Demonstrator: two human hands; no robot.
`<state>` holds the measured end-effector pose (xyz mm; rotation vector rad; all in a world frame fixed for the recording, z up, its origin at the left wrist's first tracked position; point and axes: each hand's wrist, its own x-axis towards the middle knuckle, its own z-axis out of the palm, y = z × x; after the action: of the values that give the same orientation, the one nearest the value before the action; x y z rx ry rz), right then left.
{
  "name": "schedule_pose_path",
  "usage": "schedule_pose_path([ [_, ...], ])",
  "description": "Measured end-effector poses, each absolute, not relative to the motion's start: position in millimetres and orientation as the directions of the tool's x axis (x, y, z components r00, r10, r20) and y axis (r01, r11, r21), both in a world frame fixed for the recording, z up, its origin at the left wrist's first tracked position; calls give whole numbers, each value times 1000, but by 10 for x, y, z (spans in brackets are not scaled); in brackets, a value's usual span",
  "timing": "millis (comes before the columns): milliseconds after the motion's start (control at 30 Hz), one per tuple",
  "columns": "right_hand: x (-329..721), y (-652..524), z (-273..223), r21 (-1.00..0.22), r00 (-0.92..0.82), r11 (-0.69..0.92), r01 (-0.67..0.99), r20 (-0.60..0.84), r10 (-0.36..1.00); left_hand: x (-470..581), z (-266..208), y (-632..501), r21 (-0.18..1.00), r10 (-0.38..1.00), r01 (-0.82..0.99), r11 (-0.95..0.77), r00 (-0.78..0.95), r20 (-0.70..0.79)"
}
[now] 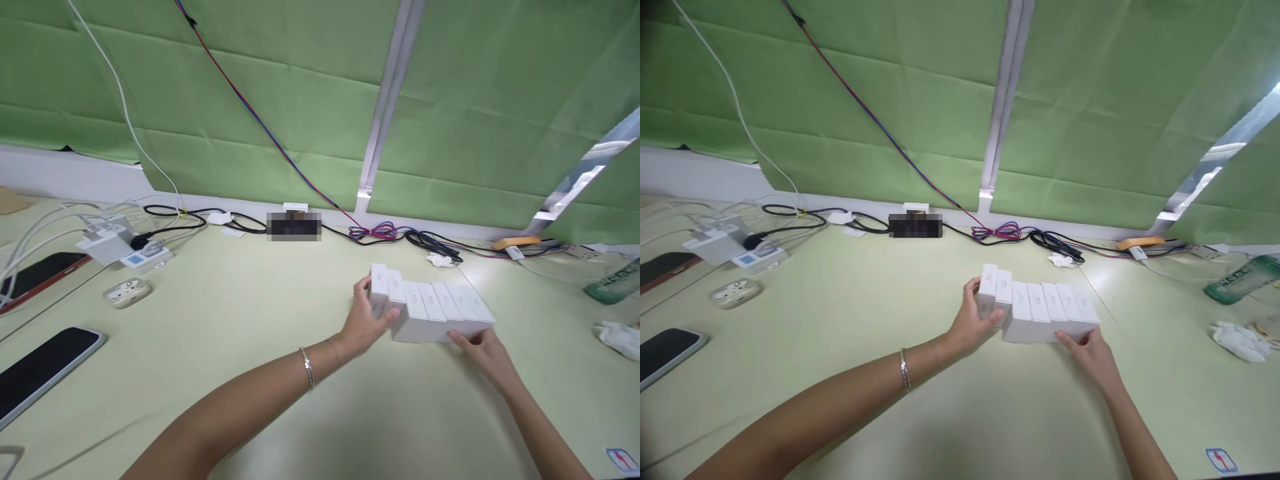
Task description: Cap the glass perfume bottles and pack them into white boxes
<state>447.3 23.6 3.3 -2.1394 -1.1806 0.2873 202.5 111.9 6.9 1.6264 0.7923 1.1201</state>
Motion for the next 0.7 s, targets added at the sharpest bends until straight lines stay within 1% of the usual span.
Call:
schedule_pose_path([
  [100, 4121, 477, 110, -577, 482, -409, 707, -30, 876, 1679, 84, 1250, 943, 897, -42, -330, 298, 327],
  [200, 3590, 755, 142, -545, 379, -337, 768, -39, 925, 1197, 95, 1412, 948, 939, -14, -319, 132, 318],
  [267, 3156, 947, 146, -552, 304, -251, 795, 4, 953, 831, 96, 1560, 951, 952, 53, -304, -29, 306],
  [333, 2689, 1143, 138, -592, 226, -159, 790, 40, 973, 456, 92, 1743, 958, 938, 107, -266, -203, 283],
  [400, 2219, 1345, 110, -631, 197, -103, 769, 80, 977, 88, 89, 1949, 964, 881, 136, -230, -392, 266],
  [433, 1992, 1448, 86, -649, 191, -80, 757, 102, 976, -89, 91, 2054, 964, 849, 147, -220, -457, 264],
  [567, 1223, 1867, -44, -705, 199, 19, 709, 225, 954, -686, 128, 2448, 966, 727, 174, -192, -636, 259],
  [700, 803, 2226, -116, -755, 193, 93, 649, 282, 940, -1054, 179, 2751, 969, 658, 170, -179, -711, 246],
])
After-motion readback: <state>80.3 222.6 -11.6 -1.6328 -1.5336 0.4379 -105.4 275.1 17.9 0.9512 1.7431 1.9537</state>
